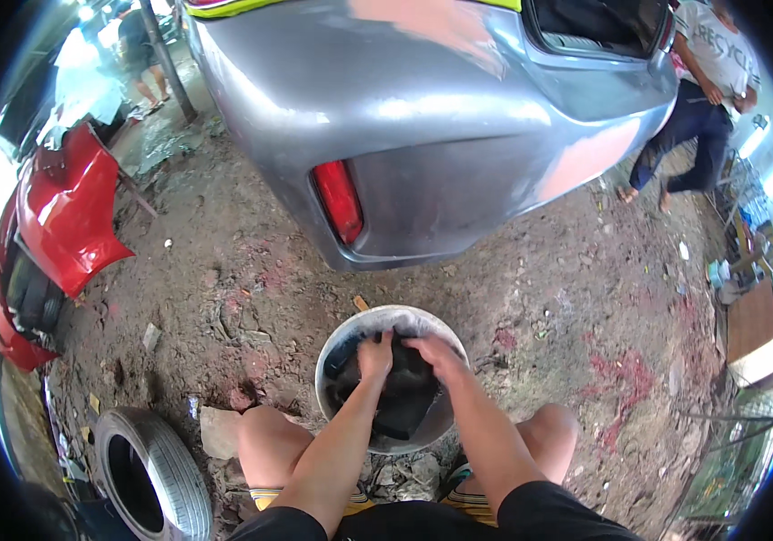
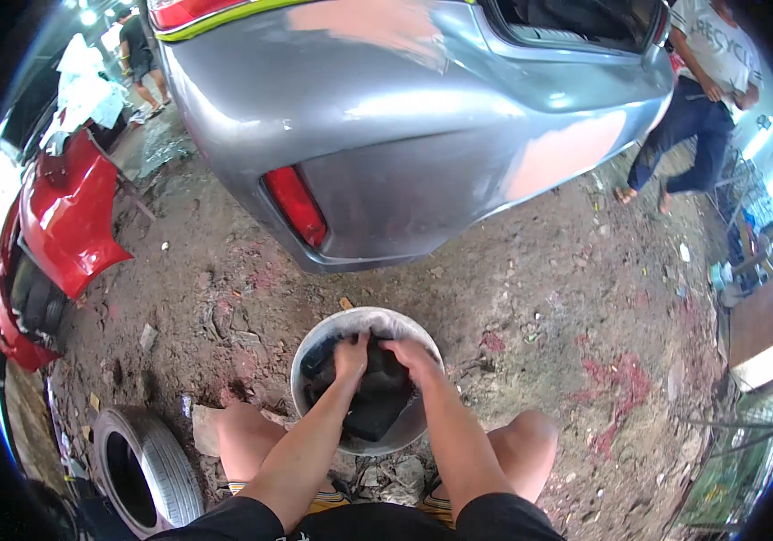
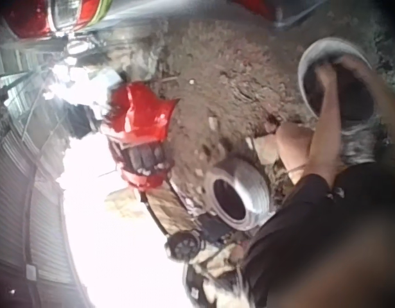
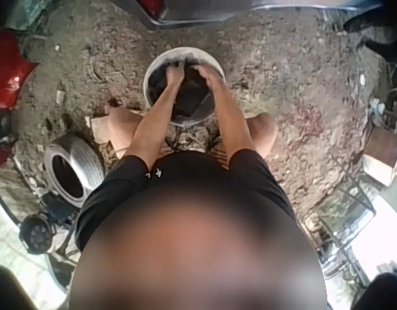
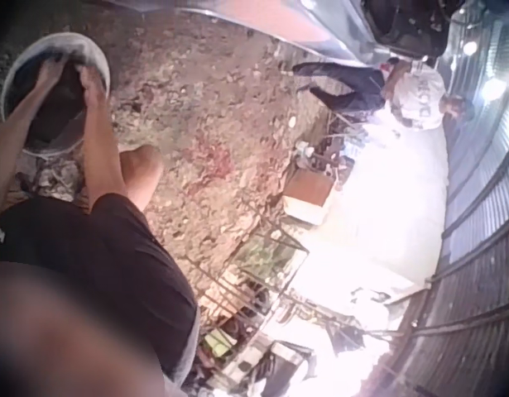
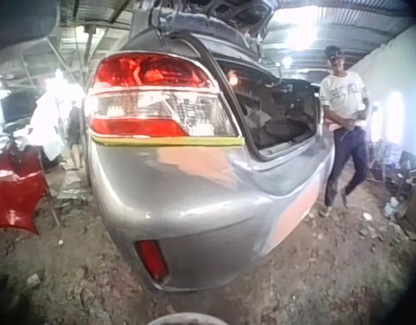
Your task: Wet sanding a car bumper to prepare the surface for repair or painting.
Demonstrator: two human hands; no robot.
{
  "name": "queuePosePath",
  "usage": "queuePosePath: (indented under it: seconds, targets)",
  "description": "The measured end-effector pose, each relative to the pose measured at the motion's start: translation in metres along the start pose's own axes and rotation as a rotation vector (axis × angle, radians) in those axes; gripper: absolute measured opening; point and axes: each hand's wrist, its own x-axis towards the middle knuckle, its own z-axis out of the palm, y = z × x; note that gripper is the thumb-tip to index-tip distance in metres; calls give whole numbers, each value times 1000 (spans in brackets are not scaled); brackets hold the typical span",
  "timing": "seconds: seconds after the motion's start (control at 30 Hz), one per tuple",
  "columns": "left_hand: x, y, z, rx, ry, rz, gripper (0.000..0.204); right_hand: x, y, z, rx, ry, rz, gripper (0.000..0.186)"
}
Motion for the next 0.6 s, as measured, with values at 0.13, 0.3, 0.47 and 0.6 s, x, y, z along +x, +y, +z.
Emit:
queuePosePath:
  seconds: [0.13,0.3,0.47,0.6]
  targets:
    - [-10,35,-28,486,-279,-45,72,6,12,-10,-392,171,-38,28]
    - [-79,236,-124,264,-344,809,37,-5,4,-14,588,-314,206,27]
    - [-64,395,-201,535,614,1680,33,21,18,3,653,-330,211,28]
    - [-41,396,-218,830,642,1619,60,18,-12,5,492,-281,281,35]
